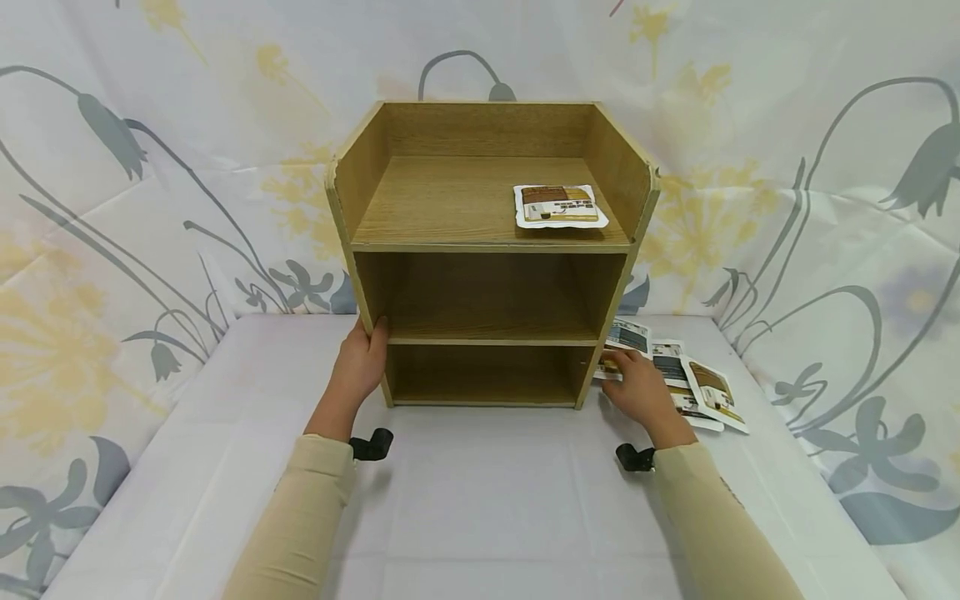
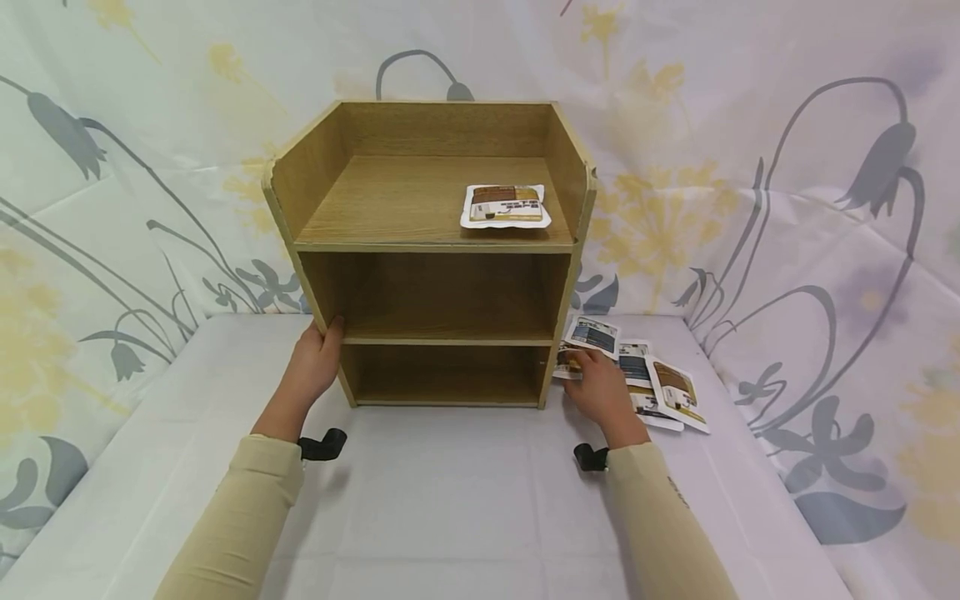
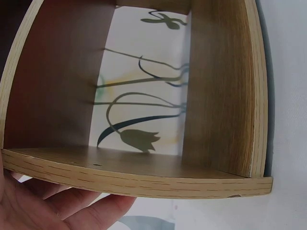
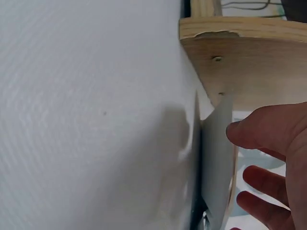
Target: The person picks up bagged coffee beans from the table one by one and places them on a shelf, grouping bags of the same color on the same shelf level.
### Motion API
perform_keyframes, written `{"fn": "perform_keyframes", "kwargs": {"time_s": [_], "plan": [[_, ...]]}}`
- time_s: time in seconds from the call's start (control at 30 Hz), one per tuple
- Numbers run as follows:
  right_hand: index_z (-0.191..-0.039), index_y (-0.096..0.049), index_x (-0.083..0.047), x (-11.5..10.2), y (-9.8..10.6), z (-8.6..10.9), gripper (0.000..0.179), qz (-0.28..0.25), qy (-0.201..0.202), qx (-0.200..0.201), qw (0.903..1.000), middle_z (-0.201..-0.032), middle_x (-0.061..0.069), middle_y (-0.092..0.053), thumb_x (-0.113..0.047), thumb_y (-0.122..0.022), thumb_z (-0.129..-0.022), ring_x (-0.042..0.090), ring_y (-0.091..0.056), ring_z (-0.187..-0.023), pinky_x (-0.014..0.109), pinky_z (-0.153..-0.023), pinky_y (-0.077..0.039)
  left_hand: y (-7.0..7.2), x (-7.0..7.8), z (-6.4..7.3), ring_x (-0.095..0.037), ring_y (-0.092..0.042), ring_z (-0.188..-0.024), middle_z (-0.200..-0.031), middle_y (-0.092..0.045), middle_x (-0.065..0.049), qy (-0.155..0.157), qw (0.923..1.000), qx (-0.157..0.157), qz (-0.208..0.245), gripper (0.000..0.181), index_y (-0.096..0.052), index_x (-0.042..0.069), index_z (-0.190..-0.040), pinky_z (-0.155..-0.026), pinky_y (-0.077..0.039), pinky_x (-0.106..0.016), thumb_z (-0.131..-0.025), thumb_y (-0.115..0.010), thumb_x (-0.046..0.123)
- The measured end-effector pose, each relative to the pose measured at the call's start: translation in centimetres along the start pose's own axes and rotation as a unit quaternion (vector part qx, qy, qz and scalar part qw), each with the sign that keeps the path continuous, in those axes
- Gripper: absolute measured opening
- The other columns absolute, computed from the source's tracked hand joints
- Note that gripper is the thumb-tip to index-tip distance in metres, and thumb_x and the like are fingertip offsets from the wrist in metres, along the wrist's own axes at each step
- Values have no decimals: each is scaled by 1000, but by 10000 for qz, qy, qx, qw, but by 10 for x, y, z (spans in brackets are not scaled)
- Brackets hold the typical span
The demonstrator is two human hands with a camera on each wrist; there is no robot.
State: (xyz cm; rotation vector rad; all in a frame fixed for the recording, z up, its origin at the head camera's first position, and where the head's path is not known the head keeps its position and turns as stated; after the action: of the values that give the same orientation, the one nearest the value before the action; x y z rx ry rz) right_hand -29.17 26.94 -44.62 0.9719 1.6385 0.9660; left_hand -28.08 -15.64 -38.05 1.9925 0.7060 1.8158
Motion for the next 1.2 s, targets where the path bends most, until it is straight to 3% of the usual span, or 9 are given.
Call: {"fn": "perform_keyframes", "kwargs": {"time_s": [0.6, 1.2], "plan": [[-135, -51, 0, 3, -10, -9, 55, 735, 96, -148, 9971, -134, 26, -50, -13, -68, -85, 48, -55, -113, 63, -88, -45, 0, 0, 0, -42, -53, -123, -138, -50, -28, -10, 10000, 45, 40, 62, -34, 5, -147, -101, -43, -56, -103, -25, 48], [-129, -58, -2, 1, -11, -9, 46, 895, 186, -11, 9958, -127, 24, -56, -9, -68, -84, 46, -57, -110, 62, -85, -47, -1, 0, 1, -42, -54, -122, -138, -50, -29, -53, 10000, 28, 32, 62, -30, 5, -149, -100, -44, -57, -103, -24, 46]]}}
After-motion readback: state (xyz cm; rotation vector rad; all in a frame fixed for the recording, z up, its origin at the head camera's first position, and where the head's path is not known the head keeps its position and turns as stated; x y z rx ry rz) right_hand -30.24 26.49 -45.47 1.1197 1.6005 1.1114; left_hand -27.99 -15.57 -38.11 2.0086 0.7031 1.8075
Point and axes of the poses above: each hand's wrist, its own z-axis away from the middle knuckle, its own y-axis out of the back of the hand, x = y × z, the point moved 3 cm from there along -z, towards the middle knuckle
